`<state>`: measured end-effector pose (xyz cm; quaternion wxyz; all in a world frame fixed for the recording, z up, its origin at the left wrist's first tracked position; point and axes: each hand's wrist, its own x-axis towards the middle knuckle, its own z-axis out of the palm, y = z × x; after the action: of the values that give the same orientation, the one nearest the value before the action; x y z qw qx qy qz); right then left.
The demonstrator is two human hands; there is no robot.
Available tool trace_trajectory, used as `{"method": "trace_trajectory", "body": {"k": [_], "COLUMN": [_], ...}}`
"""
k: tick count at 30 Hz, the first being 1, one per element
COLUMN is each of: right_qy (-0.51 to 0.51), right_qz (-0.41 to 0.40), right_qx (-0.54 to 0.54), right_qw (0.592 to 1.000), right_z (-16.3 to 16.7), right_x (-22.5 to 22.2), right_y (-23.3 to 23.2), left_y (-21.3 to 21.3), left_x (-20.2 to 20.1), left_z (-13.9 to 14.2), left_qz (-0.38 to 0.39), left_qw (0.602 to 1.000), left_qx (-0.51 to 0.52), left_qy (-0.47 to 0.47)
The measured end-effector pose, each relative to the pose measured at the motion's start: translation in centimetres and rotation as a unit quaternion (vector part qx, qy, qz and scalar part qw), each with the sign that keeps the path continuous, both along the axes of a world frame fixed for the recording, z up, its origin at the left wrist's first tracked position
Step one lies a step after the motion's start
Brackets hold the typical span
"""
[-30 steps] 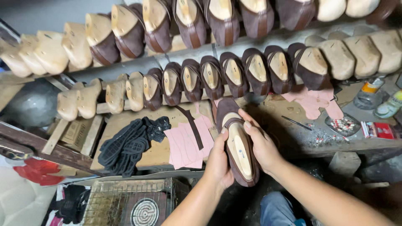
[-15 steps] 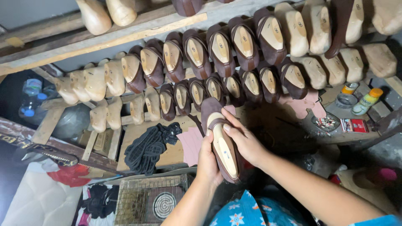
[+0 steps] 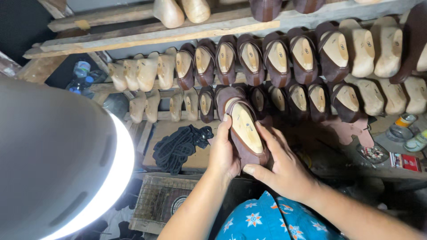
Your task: The person assembles a slipper by hammering a strap onto a wooden shoe form, then cuts a rubber sole with scissors. The finished slipper is placed on a shelf with other completed units.
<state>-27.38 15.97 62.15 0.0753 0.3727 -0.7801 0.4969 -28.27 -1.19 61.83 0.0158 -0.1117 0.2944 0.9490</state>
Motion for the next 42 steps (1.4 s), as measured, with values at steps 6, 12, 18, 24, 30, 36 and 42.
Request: {"method": "trace_trajectory", "body": {"k": [6, 12, 18, 24, 30, 36, 42], "right_qy": [0.164, 0.327, 0.338, 0.319, 0.288, 0.269, 0.324], "right_qz": [-0.09, -0.104, -0.182, -0.224, -0.252, -0.29, -0.296], "right_qx": [-0.017, -0.098, -0.116, -0.12, -0.104, -0.058, -0.027], "right_qw": [0.982, 0.934, 0.916, 0.913, 0.918, 0.917, 0.898], "right_z": [2.8, 3.8, 6.3, 9.8, 11.5, 11.8, 12.2], "right_x": [1.5, -1.4, -8.7, -15.4, -18.2, -19.9, -21.7], "right_y": [-2.7, -4.9, -9.1, -12.9, -14.8, -15.9, -16.6], "left_y": [-2.7, -4.5, -4.7, -4.6, -6.4, -6.3, -5.6], "left_x": [0.9, 0.0, 0.5, 4.4, 4.8, 4.4, 3.8], "left_z": [2.3, 4.5, 3.0, -1.0, -2.1, -3.1, -3.5], "left_qz": [-0.016, -0.041, -0.028, -0.062, 0.005, 0.012, 0.015], "left_qw": [0.981, 0.963, 0.98, 0.995, 0.999, 1.0, 1.0], "left_qx": [-0.034, -0.043, -0.004, -0.053, -0.032, -0.011, 0.0], "left_qy": [0.19, 0.264, 0.197, 0.059, 0.043, 0.012, 0.011]}}
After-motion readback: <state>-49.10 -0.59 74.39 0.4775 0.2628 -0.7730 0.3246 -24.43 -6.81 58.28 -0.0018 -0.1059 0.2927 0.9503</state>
